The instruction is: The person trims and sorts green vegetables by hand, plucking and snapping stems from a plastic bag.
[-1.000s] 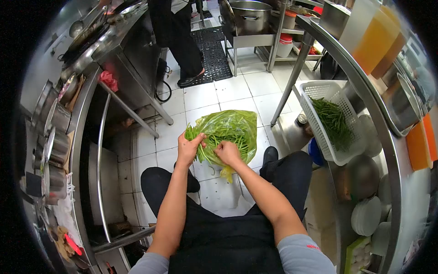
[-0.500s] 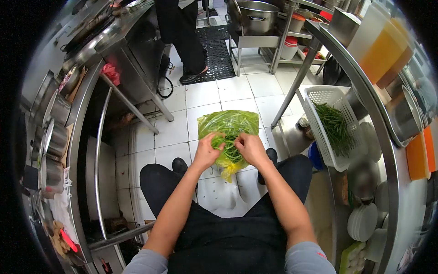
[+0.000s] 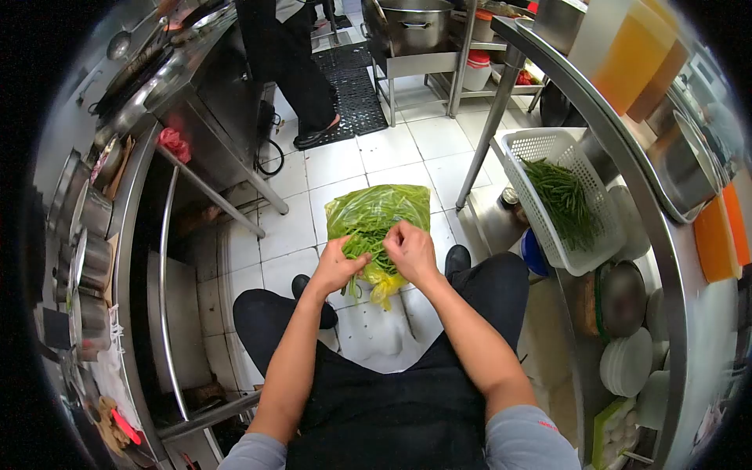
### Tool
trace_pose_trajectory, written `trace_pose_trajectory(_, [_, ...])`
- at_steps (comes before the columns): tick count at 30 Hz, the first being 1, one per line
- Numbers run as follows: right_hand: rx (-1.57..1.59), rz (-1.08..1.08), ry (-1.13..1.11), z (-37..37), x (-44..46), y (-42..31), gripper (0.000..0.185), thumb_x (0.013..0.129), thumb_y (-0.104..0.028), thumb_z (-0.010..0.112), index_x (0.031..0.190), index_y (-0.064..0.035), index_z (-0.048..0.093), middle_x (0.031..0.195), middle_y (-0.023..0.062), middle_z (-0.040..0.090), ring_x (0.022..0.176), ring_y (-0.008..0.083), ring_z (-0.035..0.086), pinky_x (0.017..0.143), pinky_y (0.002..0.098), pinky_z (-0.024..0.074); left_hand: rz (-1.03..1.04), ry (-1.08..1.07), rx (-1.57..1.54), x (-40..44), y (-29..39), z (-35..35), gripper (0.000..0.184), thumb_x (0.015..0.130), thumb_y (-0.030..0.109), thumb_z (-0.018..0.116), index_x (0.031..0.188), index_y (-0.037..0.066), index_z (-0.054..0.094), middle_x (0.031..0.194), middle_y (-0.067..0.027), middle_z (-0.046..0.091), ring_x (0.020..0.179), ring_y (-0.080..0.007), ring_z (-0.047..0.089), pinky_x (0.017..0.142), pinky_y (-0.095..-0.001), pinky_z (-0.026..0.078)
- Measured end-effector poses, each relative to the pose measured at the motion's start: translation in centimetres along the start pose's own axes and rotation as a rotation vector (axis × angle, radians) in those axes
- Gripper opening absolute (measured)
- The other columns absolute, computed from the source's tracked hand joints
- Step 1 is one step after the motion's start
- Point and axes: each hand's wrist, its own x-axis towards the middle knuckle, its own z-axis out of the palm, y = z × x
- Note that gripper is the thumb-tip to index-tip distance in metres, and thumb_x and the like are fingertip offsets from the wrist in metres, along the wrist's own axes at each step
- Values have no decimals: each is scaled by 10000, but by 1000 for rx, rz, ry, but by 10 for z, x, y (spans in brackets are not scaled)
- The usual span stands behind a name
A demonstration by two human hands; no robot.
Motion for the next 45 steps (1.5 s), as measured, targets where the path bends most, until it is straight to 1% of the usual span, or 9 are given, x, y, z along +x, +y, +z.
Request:
trace_pose_trajectory(3, [112, 145, 101, -3, 9, 6, 112, 792, -128, 635, 813, -19, 653, 663, 126, 620, 619, 235, 628, 599, 355, 489, -33, 31, -120, 1, -5, -6, 229, 832, 55, 675, 1030, -48, 624, 798, -72, 682, 593, -116, 595, 587, -280, 502])
trace_pose_trajectory(5, [89, -84, -10, -4, 9, 11, 131, 802, -118, 640, 854, 0, 659, 735, 128, 656, 676, 242, 639, 641, 329, 497, -31, 76, -185, 4, -10, -10, 216, 837, 49, 673, 1021, -49, 614, 799, -69, 682, 581, -111, 590, 577, -272, 499])
trace_pose_trajectory(9, [373, 167, -397, 11, -9, 13, 219, 845, -169, 664, 971, 10, 678, 785, 108, 666, 691, 152, 604, 661, 301, 489, 34, 237, -246, 9, -19, -14, 104, 850, 35, 657, 921, -26, 613, 787, -71, 667, 580, -127, 598, 565, -278, 493])
trace_pose_trajectory(13, [261, 103, -423, 30, -20, 13, 225, 850, -197, 644, 922, 11, 687, 672, 78, 627, 616, 122, 564, 598, 303, 471, 16, 262, -257, 8, -12, -13, 110, 864, 41, 653, 937, -25, 605, 791, -76, 668, 584, -126, 595, 567, -276, 490])
trace_pose_trajectory(20, [310, 221, 8, 38, -4, 37, 187, 814, -172, 616, 842, 4, 671, 677, 109, 643, 604, 195, 603, 590, 326, 472, 127, 318, -355, 7, -10, -8, 116, 868, 38, 646, 954, -30, 610, 797, -84, 678, 603, -121, 602, 556, -264, 494])
trace_pose_trajectory(24, [-148, -64, -120, 18, 5, 38, 210, 816, -205, 669, 947, -42, 666, 901, 150, 640, 782, 308, 642, 702, 415, 507, 15, 384, -416, 9, -14, -24, 107, 876, 26, 628, 969, -23, 609, 801, -89, 674, 623, -112, 606, 558, -262, 512])
trace_pose_trajectory(30, [-381, -26, -78, 47, 15, 39, 185, 851, -217, 658, 938, -55, 635, 958, 178, 612, 823, 377, 635, 722, 490, 509, 3, 350, -584, 10, -16, -27, 117, 858, 69, 656, 918, -20, 609, 744, -64, 648, 612, -136, 601, 557, -274, 497])
trace_pose_trajectory(37, [-349, -30, -25, 45, 25, 35, 186, 847, -233, 602, 820, -50, 622, 827, 181, 623, 747, 398, 632, 684, 507, 505, 51, 318, -246, 13, -22, -19, 129, 833, 40, 697, 925, -28, 637, 792, -65, 661, 618, -98, 587, 556, -258, 471])
trace_pose_trajectory(45, [-87, -139, -115, -13, -2, -21, 146, 801, -162, 602, 767, -20, 587, 779, 166, 592, 748, 361, 597, 672, 429, 487, 273, 124, 26, 18, -15, 16, 344, 755, 80, 707, 1077, -17, 632, 922, -196, 686, 839, -280, 666, 772, -354, 505])
